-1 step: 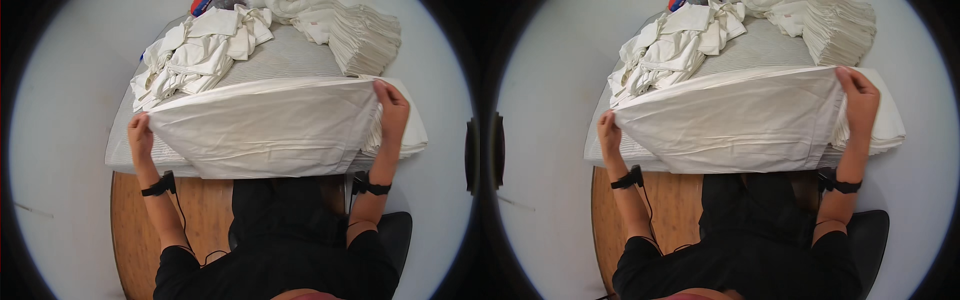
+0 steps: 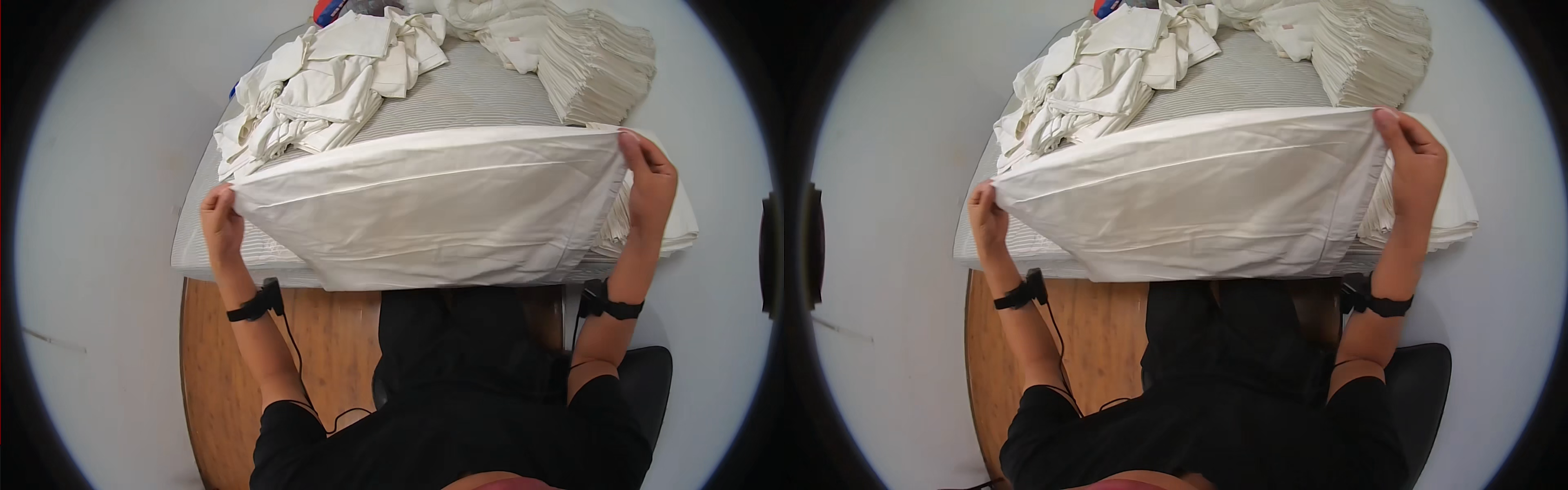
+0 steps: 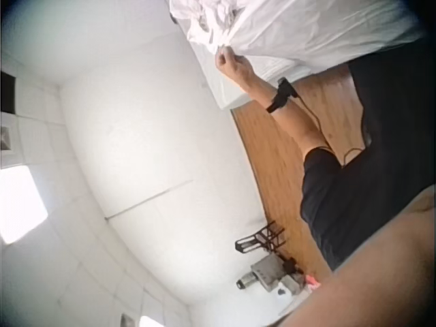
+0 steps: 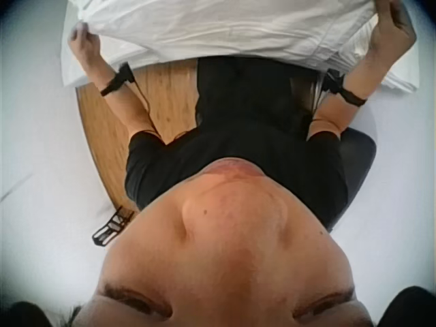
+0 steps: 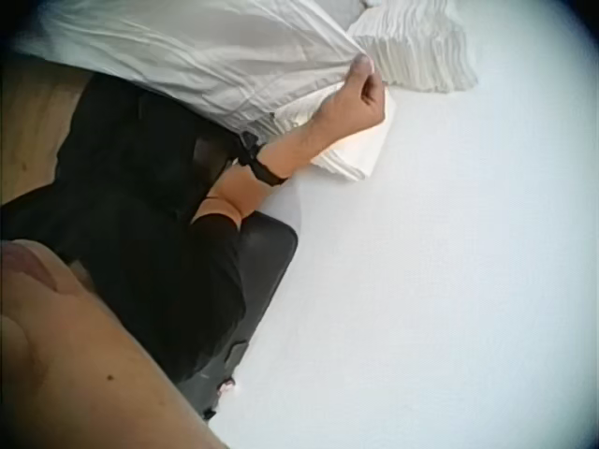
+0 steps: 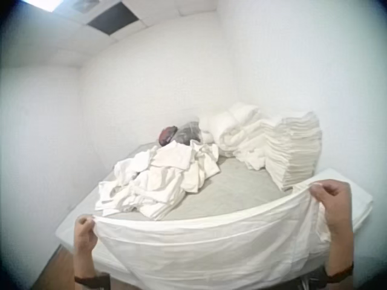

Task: Folding a large stack of white pillowcases on a mattress.

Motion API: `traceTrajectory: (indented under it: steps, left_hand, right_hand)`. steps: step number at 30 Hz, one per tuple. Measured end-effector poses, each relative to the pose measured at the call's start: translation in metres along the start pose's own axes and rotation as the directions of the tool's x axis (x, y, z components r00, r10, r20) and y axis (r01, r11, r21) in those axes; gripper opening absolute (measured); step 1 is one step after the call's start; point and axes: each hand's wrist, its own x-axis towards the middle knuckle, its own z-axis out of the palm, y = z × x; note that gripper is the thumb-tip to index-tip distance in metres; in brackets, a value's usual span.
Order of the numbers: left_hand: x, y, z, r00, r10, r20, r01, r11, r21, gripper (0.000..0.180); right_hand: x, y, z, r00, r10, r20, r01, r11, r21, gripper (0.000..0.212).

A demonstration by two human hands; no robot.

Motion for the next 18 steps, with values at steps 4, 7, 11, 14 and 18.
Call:
traceTrajectory:
  steps: [4,7,11,14,18]
  left_hand:
    - [0.026,0.032,-0.003,1.000,-0.016,-0.002,0.016,0.998,0.063,0.023]
    - [0.064,0.026,0.031,0.998,-0.012,-0.055,0.025,0.971,0.238,0.028]
    - [0.116,0.027,0.071,0.994,0.032,-0.100,0.011,0.917,0.400,0.031]
    - [0.132,0.040,0.079,0.972,0.216,-0.099,-0.170,0.923,0.344,0.029]
    - [0.113,0.070,0.077,0.919,0.392,-0.040,-0.366,0.886,0.286,0.029]
  right_hand:
    - [0.020,-0.027,0.012,1.000,-0.022,0.016,0.023,0.996,-0.084,0.027]
    - [0.062,-0.011,0.036,0.997,-0.039,0.061,0.048,0.985,-0.165,0.032]
    - [0.131,0.023,0.061,0.986,-0.054,0.155,0.074,0.989,-0.126,0.034]
    - [0.140,0.015,0.062,0.977,-0.158,0.141,0.173,0.980,-0.097,0.030]
    - [0.110,-0.029,0.053,0.933,-0.333,0.135,0.346,0.935,-0.084,0.025]
